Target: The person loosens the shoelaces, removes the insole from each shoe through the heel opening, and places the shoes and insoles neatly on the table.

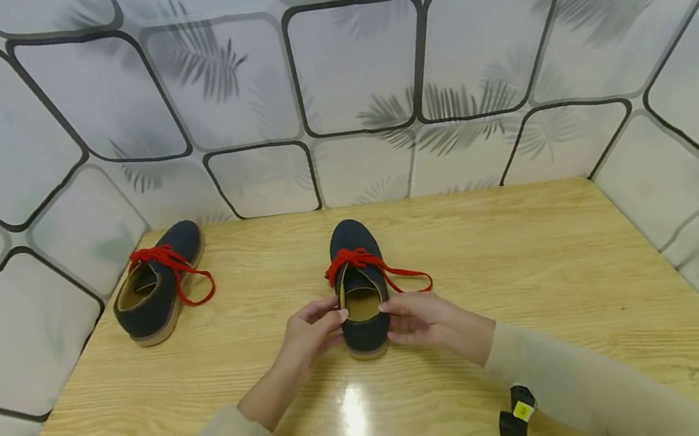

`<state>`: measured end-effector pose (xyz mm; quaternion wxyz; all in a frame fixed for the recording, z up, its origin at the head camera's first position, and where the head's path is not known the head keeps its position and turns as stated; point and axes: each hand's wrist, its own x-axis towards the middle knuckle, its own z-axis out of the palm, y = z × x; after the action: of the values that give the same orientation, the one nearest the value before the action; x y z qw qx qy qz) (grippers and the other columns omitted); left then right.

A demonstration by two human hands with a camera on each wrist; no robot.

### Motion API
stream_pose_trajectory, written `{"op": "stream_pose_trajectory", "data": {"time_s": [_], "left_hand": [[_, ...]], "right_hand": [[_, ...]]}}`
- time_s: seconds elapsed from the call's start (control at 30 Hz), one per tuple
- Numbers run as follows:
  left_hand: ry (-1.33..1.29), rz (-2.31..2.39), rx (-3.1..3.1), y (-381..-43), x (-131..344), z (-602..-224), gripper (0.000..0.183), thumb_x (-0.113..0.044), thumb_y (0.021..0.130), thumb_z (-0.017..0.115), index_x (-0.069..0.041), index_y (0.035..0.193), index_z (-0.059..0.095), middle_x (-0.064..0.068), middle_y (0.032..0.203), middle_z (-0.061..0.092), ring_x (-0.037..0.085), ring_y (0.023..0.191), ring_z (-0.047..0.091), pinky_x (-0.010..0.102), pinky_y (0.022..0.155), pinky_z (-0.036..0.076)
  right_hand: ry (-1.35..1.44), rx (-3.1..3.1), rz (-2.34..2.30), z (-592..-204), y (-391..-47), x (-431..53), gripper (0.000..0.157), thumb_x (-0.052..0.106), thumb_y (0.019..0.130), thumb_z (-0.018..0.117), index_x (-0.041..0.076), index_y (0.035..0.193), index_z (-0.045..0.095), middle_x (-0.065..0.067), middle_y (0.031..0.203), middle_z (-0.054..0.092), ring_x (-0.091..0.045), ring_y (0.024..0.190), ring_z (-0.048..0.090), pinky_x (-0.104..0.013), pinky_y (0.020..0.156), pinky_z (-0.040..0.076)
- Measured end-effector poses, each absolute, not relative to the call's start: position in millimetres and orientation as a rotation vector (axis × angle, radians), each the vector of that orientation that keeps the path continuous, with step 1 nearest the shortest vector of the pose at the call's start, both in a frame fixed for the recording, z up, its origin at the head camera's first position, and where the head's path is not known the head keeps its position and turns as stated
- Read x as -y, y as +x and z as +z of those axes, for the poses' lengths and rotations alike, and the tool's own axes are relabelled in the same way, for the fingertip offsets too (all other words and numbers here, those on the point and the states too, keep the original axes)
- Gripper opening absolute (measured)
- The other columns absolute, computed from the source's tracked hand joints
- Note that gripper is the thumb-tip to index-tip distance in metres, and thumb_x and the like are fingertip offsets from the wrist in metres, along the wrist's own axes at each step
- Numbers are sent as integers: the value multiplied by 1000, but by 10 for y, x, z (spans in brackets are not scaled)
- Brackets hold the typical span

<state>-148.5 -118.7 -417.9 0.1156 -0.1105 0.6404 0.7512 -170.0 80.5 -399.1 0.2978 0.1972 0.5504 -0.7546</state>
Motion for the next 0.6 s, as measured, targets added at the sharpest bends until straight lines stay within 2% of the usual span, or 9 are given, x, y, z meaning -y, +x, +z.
{"op": "stream_pose_trajectory", "data": {"time_s": [0.33,0.6], "left_hand": [[-312,2187,-1881,-1409,1019,-4184,40,-7,82,65,5,120,59,5,92,60,13,80,60,34,74,57],[-288,2200,-1859,-1327,890,-4188,43,-9,83,66,5,122,58,4,90,60,11,78,63,34,75,57]], "right_hand": [[494,-1458,-2023,-3985,-1580,-965,9,4,87,60,11,87,55,0,83,60,-16,81,58,-30,73,52],[493,-1456,-2025,-3971,-1480,-1079,8,5,87,61,11,91,60,-1,86,60,-16,81,59,-31,73,52]]}}
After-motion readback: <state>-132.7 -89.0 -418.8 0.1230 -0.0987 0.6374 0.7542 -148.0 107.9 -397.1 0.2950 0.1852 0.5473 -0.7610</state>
